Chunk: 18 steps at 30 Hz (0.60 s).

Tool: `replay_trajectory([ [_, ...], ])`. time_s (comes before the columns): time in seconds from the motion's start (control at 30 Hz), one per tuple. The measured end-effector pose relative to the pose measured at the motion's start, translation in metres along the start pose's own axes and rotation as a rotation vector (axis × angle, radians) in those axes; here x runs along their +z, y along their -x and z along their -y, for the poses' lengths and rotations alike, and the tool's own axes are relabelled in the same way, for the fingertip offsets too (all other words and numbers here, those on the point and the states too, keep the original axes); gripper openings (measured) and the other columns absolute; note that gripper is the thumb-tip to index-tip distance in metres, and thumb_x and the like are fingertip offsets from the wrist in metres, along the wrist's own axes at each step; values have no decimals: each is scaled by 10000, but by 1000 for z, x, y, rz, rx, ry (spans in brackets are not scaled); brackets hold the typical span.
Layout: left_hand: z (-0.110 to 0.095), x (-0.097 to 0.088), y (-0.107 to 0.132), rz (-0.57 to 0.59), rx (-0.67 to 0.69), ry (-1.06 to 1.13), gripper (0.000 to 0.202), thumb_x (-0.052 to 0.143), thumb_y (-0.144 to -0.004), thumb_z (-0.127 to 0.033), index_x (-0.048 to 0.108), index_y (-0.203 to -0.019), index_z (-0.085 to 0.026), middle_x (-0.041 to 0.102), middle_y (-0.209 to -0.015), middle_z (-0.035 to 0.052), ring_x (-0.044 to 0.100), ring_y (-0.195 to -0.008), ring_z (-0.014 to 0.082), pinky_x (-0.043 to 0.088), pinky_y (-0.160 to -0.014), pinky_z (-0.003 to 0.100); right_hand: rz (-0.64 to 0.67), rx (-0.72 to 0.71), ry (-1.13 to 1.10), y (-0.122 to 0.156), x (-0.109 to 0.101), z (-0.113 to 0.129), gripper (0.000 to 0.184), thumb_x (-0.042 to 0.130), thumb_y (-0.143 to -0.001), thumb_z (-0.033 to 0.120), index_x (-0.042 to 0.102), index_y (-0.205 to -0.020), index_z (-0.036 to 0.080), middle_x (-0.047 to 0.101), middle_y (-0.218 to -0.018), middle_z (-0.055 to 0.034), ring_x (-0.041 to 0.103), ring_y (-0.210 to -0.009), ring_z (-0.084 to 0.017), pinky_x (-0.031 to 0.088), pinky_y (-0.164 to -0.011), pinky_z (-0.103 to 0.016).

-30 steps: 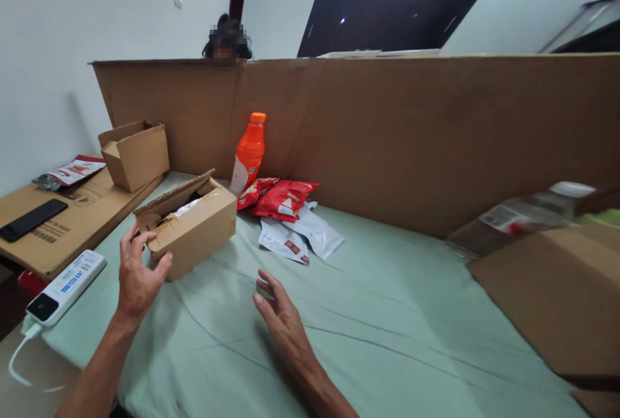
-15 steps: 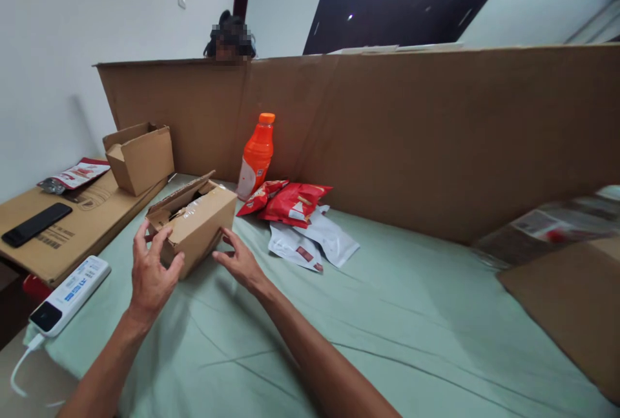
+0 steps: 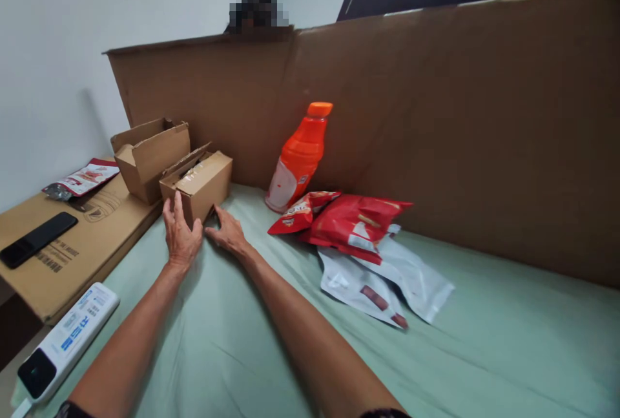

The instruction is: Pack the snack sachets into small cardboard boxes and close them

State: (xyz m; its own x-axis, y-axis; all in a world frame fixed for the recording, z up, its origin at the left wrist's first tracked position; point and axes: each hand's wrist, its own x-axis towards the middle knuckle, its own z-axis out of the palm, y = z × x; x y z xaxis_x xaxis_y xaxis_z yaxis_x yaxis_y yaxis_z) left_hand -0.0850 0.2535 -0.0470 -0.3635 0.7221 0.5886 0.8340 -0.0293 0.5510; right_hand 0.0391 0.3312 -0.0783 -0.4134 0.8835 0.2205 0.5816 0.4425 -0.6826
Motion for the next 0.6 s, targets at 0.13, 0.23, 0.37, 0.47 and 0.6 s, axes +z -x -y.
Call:
replay_trajectory([
  [0.13,18,23,15,123,15,-50,426,656,-983,-353,558,-1364,-189,564,-1406,121,602,-1222,300,530,-1010,537,46,24,143,-6,5,3,674,578,-948,394,395,-1544,137,469,-1558,-184,355,-1468,-336,296,-1152,-510],
  [0.23,24,28,20,190,33,-112,388,654,-986,-355,584,-1324,-178,598,-1354,115,629,-1173,281,553,-976,509,68,12,223,-3,4,10,621,496,-983,384,390,-1542,135,439,-1582,-179,344,-1473,-328,288,-1147,-495],
  [0.37,26,23,12,278,58,-202,336,647,-992,-354,612,-1274,-176,627,-1302,105,652,-1117,256,572,-942,475,85,-41,315,20,1,25,489,392,-1029,321,484,-1472,135,435,-1584,-187,338,-1480,-344,287,-1147,-508],
  [0.47,19,13,5,342,90,-246,329,647,-992,-353,616,-1265,-172,635,-1284,102,659,-1096,250,578,-927,465,76,-80,384,57,-5,38,461,378,-1042,302,494,-1461,151,437,-1584,-185,363,-1471,-339,286,-1154,-522],
  [0.6,0,-3,6,410,174,-286,316,648,-990,-348,622,-1247,-166,638,-1275,100,654,-1105,254,566,-942,476,66,-154,473,133,-24,50,484,465,-1030,433,488,-1461,214,476,-1568,-119,402,-1446,-274,303,-1170,-456],
])
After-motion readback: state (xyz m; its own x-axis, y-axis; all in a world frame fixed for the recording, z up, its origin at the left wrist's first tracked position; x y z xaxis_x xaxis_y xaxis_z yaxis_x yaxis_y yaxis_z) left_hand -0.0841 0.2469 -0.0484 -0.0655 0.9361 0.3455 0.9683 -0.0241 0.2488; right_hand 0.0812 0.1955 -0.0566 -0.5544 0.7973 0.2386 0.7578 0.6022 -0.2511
